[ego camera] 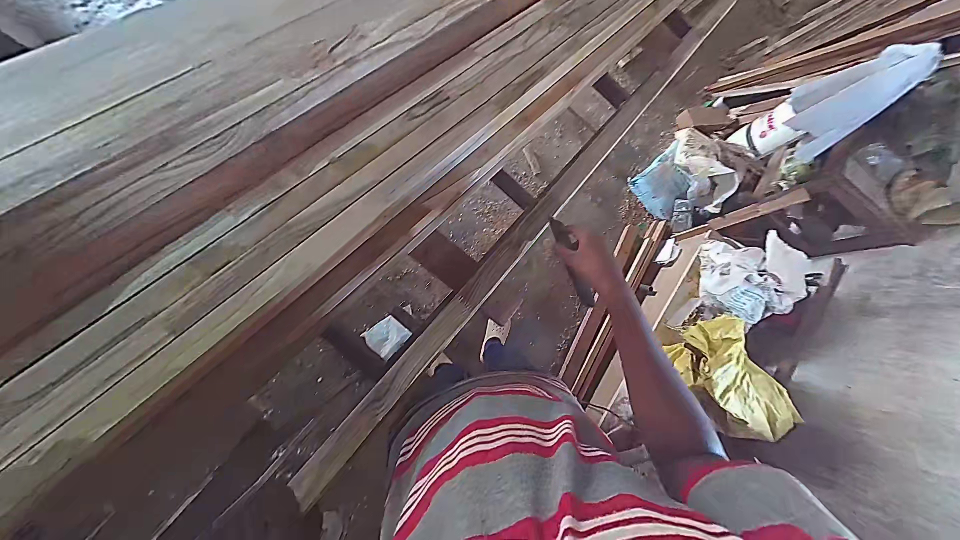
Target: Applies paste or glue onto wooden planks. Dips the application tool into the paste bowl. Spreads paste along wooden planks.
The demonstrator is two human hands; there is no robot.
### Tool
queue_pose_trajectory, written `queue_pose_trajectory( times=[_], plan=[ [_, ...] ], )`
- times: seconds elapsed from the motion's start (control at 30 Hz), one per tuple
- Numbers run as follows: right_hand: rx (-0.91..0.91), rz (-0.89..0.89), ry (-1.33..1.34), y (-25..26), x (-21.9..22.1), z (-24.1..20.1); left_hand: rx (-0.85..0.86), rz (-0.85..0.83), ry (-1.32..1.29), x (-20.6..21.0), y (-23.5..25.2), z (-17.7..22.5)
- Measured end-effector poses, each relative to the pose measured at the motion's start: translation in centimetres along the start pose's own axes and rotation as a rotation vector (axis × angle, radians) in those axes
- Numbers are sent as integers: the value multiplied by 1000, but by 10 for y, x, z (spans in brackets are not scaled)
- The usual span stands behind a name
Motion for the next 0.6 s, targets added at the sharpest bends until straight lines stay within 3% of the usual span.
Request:
queue_pose_trajectory(
  times=[0.17,0.27,0.4,0.53,0.57,0.6],
  plan=[
    [15,-77,-252,27,17,-17,73,275,-6,12,9,-9],
    [52,-136,-339,16,29,-38,44,317,-208,20,17,-12],
    [64,-234,-393,1,48,-52,133,541,-260,34,30,-21],
    [44,-267,-346,-38,62,-69,213,381,-114,60,51,-39],
    [36,-270,-348,-46,66,-68,346,578,-83,83,61,-54],
    [27,-286,-359,-49,69,-68,509,886,-72,108,80,-68]
  ],
)
Point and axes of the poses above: each hand's wrist, its own y-axis towards the middle knuckle, its own x-axis out of the palm, z = x × y, the point moved 2 cm from there along y, towards the middle knuckle, and after that the axes turned 2 degrees about -x, right-handed, at the moved point
